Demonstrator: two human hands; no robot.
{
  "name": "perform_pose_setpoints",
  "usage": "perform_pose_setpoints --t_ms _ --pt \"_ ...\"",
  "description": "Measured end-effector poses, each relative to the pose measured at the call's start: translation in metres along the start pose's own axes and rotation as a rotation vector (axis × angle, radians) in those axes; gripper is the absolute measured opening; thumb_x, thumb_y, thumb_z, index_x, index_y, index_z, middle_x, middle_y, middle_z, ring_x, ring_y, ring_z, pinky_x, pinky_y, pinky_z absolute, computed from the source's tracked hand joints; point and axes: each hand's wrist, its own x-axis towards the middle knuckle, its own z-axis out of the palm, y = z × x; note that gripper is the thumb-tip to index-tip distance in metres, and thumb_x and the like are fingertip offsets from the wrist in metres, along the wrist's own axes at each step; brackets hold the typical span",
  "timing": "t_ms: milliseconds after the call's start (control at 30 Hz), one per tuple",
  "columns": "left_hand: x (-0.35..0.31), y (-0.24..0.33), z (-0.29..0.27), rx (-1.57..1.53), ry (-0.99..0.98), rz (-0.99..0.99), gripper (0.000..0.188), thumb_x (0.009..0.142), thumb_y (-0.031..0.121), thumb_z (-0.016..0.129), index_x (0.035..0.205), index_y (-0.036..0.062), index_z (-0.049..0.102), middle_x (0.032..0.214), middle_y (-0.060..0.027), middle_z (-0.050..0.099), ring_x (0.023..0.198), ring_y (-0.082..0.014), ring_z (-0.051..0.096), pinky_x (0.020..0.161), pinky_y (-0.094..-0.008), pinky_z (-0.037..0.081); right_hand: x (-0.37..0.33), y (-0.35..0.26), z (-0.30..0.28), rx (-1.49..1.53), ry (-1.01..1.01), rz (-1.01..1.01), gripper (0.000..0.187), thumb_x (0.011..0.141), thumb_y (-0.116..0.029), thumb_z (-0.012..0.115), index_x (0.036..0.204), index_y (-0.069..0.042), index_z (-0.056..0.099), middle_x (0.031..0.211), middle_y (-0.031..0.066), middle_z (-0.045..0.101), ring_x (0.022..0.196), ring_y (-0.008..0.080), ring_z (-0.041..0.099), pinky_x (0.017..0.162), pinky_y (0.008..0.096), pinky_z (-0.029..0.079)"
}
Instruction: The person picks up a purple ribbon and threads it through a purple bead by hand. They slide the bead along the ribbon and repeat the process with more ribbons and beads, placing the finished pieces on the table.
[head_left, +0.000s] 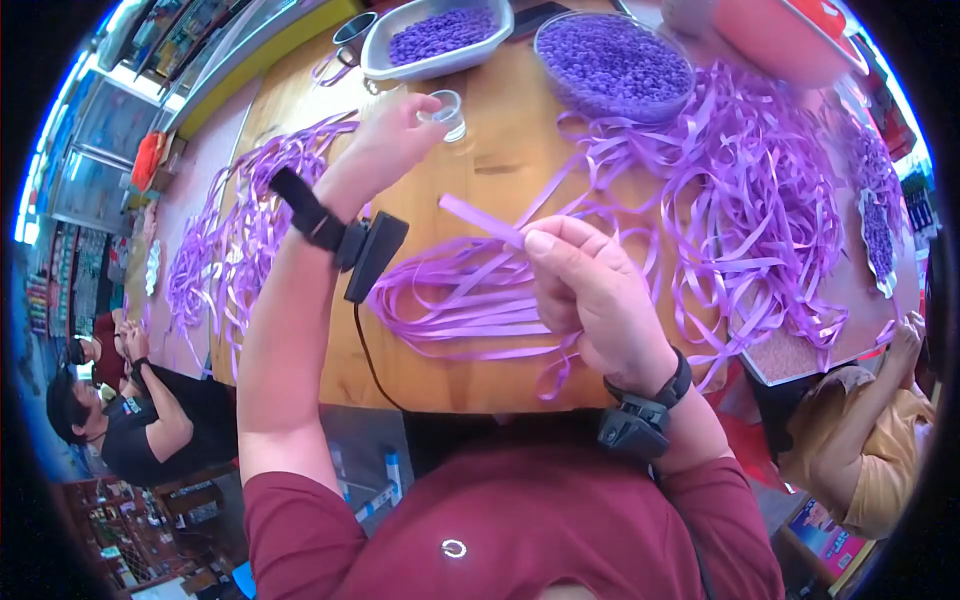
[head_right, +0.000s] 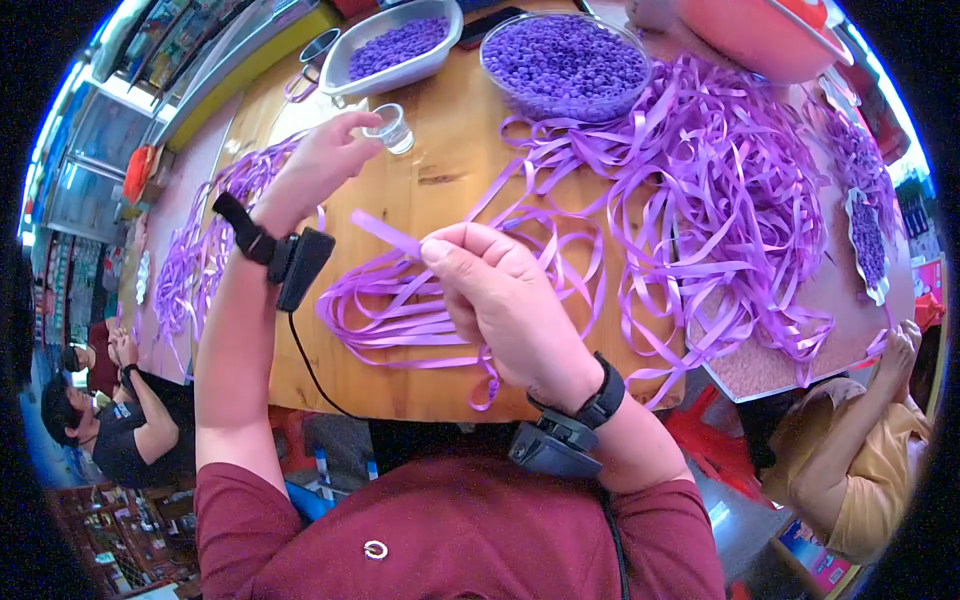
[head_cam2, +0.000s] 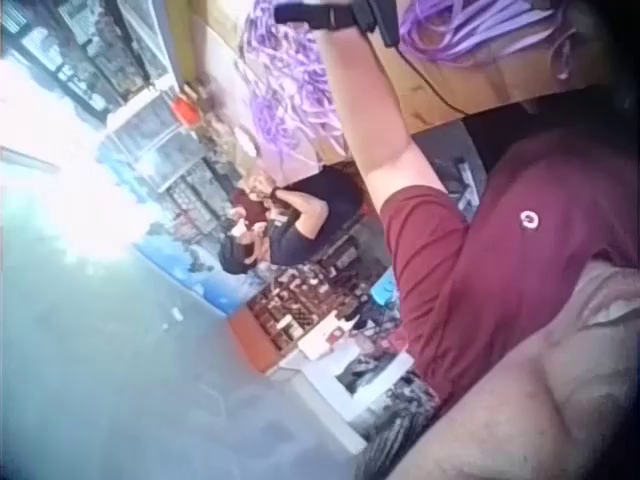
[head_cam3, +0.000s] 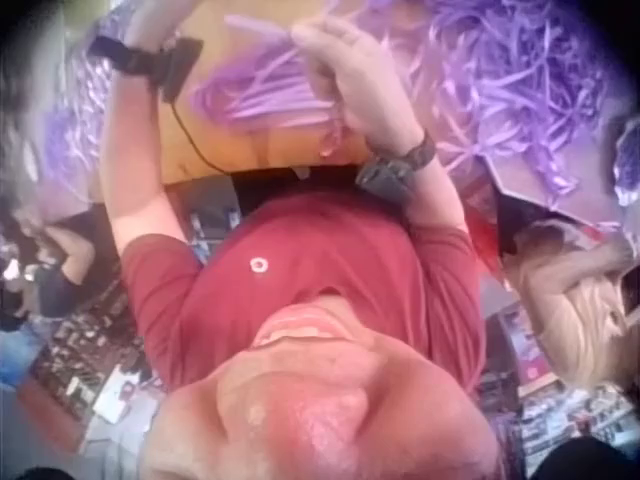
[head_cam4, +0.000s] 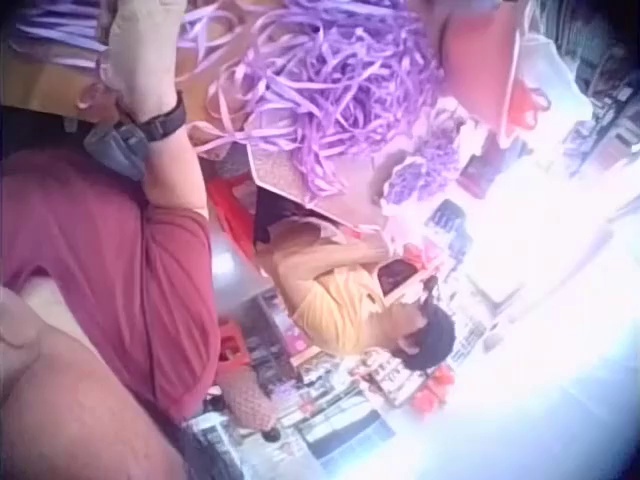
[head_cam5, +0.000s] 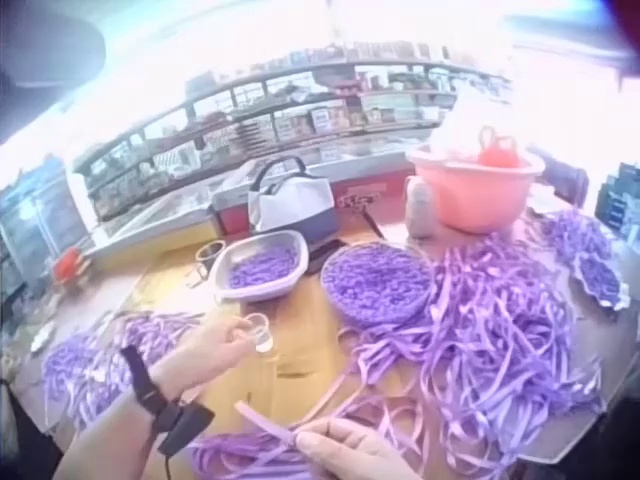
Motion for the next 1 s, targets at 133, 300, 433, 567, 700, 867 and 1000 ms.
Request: perform_pose_setpoints --t_ms 133,300,433,567,700,867,1000 --pt "0.023 0.005 0.01 0.127 -0.221 -0.197 0.036 0.078 0.027 0.055 0.103 0.0024 0.056 0.065 -0.0006 0.051 0.055 -0.0078 0.047 0.048 -0.0232 0.037 -0.001 0.0 -0.001 0.023 -0.018 0.012 0.012 0.087 -0.018 0.051 0.09 -0.007 0.052 0.056 -0.0071 0.034 0.044 0.0021 0.026 0.04 0.0187 0.019" --pt "0.023 0.012 0.009 0.13 -0.298 -0.312 0.03 0.079 0.027 0.055 0.097 0.0033 0.057 0.065 -0.0004 0.051 0.056 -0.0062 0.047 0.047 -0.0217 0.035 0.0 -0.003 -0.002 0.054 -0.039 0.023 0.01 0.087 -0.017 0.05 0.089 -0.007 0.052 0.057 -0.0073 0.035 0.045 0.0023 0.027 0.041 0.0182 0.02" --pt "-0.015 0.021 -0.004 -0.179 0.074 -0.096 0.024 0.082 0.023 0.054 0.096 0.0029 0.055 0.064 0.0019 0.05 0.054 -0.0053 0.044 0.049 -0.019 0.035 0.003 -0.003 -0.006 0.056 0.061 -0.058 0.01 0.087 -0.017 0.051 0.089 -0.007 0.052 0.057 -0.0074 0.036 0.045 0.0023 0.028 0.042 0.0179 0.021" --pt "-0.072 0.047 -0.01 -0.585 0.026 -0.174 0.021 0.083 0.015 0.053 0.098 0.0005 0.055 0.07 0.0028 0.051 0.06 -0.0032 0.046 0.054 -0.0167 0.036 0.003 -0.006 -0.001 -0.087 0.089 -0.152 0.011 0.087 -0.016 0.052 0.089 -0.006 0.053 0.059 -0.0068 0.04 0.047 0.0015 0.031 0.043 0.0174 0.024" --pt "-0.104 0.065 0.001 -0.763 0.053 -0.011 0.02 0.085 0.012 0.049 0.098 -0.0021 0.055 0.077 -0.0018 0.052 0.059 -0.0052 0.046 0.053 -0.0178 0.037 0.001 -0.006 0.012 -0.212 0.061 -0.193 0.011 0.087 -0.015 0.052 0.09 -0.005 0.054 0.06 -0.0065 0.044 0.048 0.0005 0.034 0.044 0.0163 0.025" --pt "-0.112 0.051 -0.005 -0.718 0.013 0.099 0.01 0.082 0.001 0.054 0.089 -0.0017 0.06 0.074 -0.0011 0.052 0.061 -0.0042 0.047 0.052 -0.017 0.036 0.0 -0.006 0.023 -0.283 0.002 -0.13 0.015 0.087 -0.014 0.053 0.095 0.0 0.054 0.08 -0.0033 0.053 0.071 0.002 0.046 0.062 0.0171 0.037" --pt "-0.116 0.038 -0.004 -0.695 0.05 0.167 0.01 0.08 -0.001 0.055 0.089 -0.0018 0.059 0.072 -0.001 0.052 0.06 -0.0052 0.047 0.051 -0.0178 0.036 0.012 0.004 0.026 -0.867 0.009 -0.399 0.026 0.088 -0.012 0.049 0.111 0.0 0.046 0.086 0.0004 0.052 0.077 0.0058 0.049 0.067 0.0187 0.04"
